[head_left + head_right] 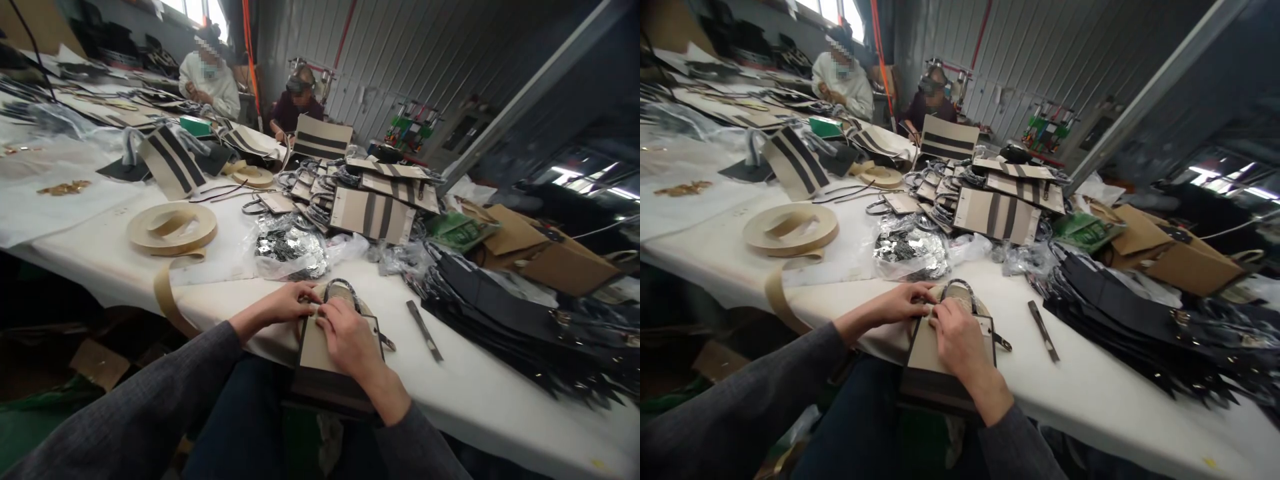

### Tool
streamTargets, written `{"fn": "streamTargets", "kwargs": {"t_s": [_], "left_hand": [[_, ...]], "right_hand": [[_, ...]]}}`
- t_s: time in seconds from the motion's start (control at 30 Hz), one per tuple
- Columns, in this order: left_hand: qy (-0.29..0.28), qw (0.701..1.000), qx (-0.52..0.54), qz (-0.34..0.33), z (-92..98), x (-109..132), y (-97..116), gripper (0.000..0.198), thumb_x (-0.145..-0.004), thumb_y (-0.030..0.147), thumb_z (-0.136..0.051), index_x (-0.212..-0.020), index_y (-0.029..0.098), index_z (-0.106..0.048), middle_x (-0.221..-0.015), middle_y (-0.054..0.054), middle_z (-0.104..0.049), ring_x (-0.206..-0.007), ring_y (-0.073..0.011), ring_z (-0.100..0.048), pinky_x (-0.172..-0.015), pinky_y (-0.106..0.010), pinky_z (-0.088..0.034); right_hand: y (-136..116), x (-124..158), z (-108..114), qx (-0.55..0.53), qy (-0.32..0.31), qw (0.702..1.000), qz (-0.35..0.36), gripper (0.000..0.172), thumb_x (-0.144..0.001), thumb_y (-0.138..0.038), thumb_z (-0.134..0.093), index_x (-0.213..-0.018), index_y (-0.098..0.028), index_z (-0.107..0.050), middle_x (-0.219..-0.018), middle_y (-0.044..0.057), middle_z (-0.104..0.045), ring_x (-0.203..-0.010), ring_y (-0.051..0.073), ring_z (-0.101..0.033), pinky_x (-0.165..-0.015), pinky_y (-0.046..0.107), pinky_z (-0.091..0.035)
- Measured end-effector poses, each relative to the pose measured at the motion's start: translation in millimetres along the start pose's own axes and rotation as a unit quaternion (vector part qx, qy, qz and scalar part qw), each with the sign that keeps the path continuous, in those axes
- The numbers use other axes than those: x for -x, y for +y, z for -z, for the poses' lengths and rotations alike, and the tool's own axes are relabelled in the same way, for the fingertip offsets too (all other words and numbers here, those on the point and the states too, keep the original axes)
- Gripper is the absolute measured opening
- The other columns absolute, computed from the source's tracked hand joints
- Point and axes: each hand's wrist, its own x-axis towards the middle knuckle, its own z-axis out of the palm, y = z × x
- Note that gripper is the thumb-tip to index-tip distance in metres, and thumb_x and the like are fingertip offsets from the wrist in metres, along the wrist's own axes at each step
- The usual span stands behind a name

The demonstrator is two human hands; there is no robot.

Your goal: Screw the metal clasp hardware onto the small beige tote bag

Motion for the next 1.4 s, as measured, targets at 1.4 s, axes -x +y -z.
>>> {"fn": "streamTargets", "kwargs": {"t_s": [1.4], "left_hand": [[-0.005,1.000,-0.007,-0.012,-0.3,4.1,1.9,0.030,-0.087,0.026,-0.076,-0.114,0.019,-0.087,-0.157,-0.009,-0.067,-0.141,-0.0328,-0.063,-0.124,-0.039,-0.044]], "right_hand": [[20.3,19.6,55.0,-0.125,0.043,0.989,-0.062,0.022,-0.107,-0.024,-0.061,-0.113,-0.027,-0.082,-0.118,0.010,-0.077,-0.113,0.030,-0.072,-0.102,0.047,-0.059]]}}
